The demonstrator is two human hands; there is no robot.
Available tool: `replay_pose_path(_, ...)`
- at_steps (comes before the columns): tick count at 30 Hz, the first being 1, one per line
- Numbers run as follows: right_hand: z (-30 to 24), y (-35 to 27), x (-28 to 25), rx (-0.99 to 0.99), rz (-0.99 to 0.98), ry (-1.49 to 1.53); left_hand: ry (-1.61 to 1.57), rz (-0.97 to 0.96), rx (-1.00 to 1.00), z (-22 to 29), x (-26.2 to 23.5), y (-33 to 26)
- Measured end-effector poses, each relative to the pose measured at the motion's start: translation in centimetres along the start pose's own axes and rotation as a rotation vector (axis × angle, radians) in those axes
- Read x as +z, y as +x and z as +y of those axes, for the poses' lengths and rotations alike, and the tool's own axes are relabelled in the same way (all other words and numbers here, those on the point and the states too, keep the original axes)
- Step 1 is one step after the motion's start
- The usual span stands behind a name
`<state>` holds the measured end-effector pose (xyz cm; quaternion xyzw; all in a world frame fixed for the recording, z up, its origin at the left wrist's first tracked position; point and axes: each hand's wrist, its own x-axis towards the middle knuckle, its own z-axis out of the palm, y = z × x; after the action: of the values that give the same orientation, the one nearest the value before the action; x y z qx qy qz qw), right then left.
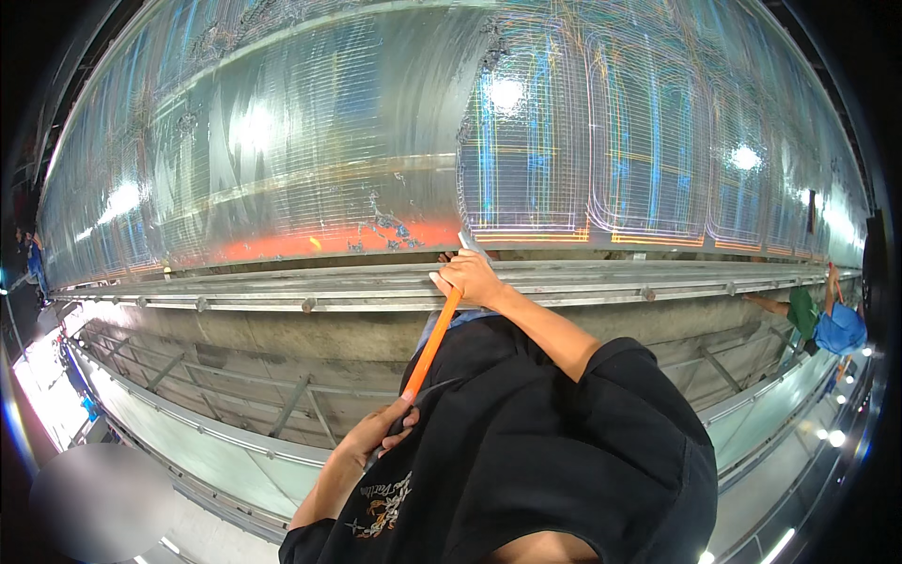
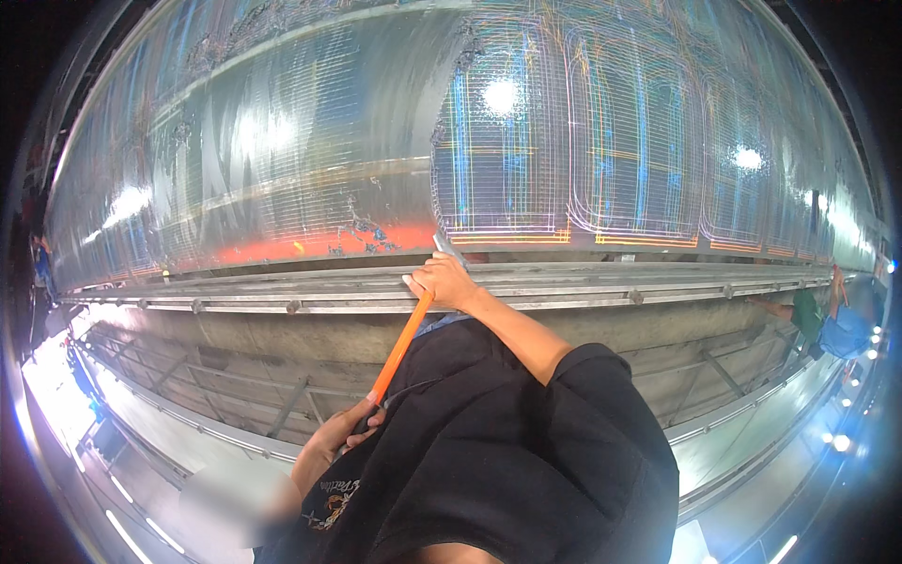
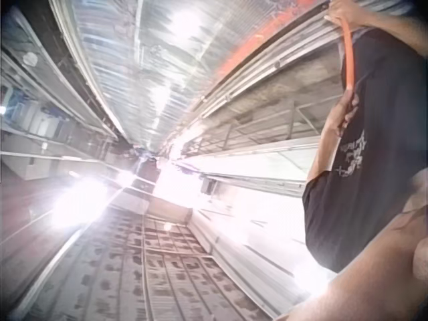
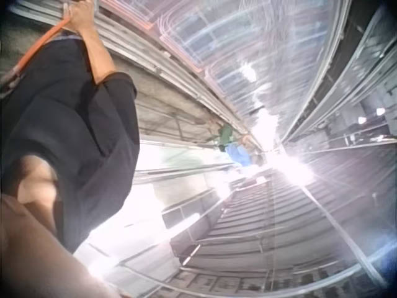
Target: The person uses a long-handled squeegee to wipe a large curved glass pane in an indoor space. They repeatedly pull the squeegee downward across the surface, clearing streaks and residue. The camera is head-mounted and shows the hands and tool in continuous motion.
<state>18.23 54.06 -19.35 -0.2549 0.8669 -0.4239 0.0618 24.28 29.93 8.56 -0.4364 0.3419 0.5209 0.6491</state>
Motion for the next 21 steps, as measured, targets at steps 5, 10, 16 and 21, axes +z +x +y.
replay_pose_path(5,1.4,2.7,0.5,-0.116,0.147,0.063,-0.066,0.054,-0.039,3.4,2.5,-1.8)
replay_pose_path(10,3.2,8.7,-0.1,-0.131,0.327,0.121,-0.07,0.04,-0.073,12.2,3.6,-5.2)
replay_pose_path(16,8.4,17.1,-3.9,-0.094,0.496,0.0,-0.146,0.14,-0.177,25.2,7.9,-8.4)
replay_pose_path(21,14.1,24.7,-8.4,-0.163,0.556,-0.003,-0.214,0.138,-0.103,33.3,9.0,-8.6)
